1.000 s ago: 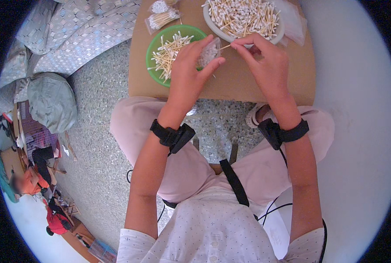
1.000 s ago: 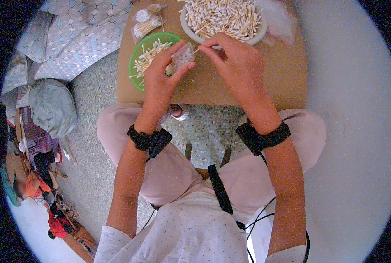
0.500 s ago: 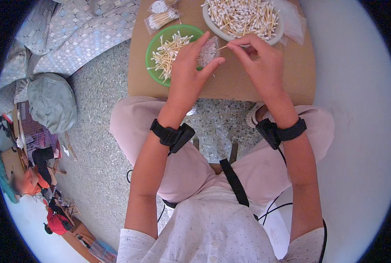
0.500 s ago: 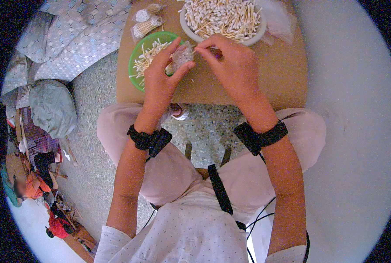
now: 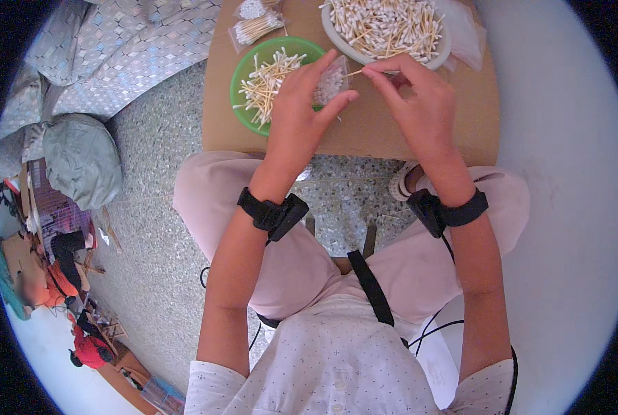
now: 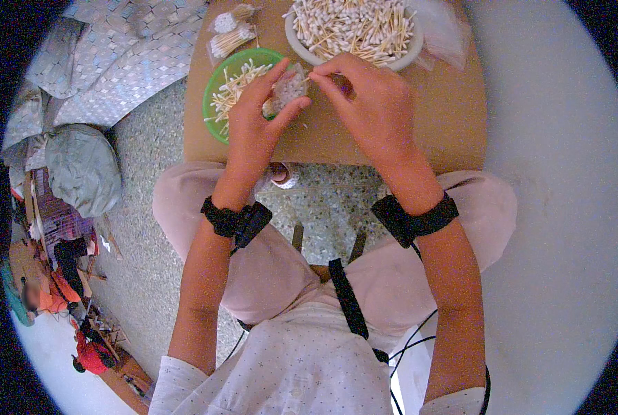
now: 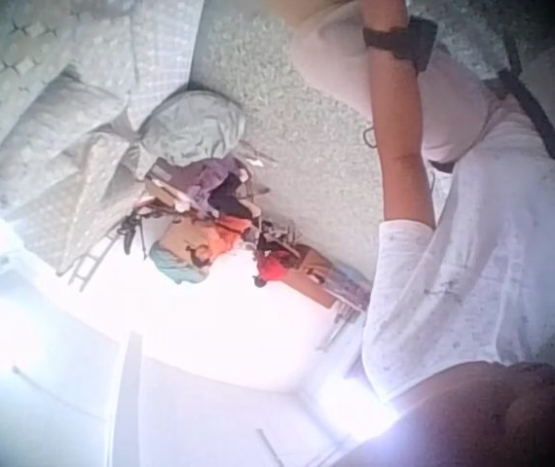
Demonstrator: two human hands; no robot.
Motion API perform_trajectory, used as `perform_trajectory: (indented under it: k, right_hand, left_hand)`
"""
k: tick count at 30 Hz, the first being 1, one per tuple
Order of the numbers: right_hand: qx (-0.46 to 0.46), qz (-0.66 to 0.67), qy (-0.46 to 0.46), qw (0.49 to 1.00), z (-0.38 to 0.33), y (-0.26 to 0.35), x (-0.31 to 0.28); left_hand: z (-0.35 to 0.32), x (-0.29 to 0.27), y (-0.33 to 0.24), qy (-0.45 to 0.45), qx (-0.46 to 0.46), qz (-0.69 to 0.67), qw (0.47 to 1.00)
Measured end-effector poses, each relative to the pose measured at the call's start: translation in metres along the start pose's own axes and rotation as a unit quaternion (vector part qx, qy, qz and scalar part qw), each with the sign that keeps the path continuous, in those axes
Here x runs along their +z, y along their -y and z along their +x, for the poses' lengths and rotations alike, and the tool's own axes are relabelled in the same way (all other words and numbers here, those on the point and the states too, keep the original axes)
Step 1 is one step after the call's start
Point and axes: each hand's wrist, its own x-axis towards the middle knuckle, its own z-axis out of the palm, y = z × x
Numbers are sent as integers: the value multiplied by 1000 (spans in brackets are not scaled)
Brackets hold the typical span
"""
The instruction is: The recorder is picking cotton swabs from a large bowl and a small plate and placing them into small plastic bags.
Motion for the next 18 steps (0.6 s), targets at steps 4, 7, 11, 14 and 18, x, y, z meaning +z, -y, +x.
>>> perform_trajectory:
  k: [4,7,11,14,18]
  right_hand:
    - [-14,-16,-5,1000,0,-2,0]
    - [-11,-12,-4,1000,-1,-3,1]
    - [-11,-19,-10,1000,-1,-4,3]
    - [-20,-30,-18,999,0,-3,2]
    - [-26,-24,-25,999,-1,-5,3]
  left_hand:
    - [0,0,0,0,2,-2,1000]
    - [0,-1,0,-1,8,-1,1000]
    - [1,-1,-1,3,5,-1,1000]
    - [1,-1,-2,5,4,-7,1000]
    - [1,-1,-2,4,9,-4,1000]
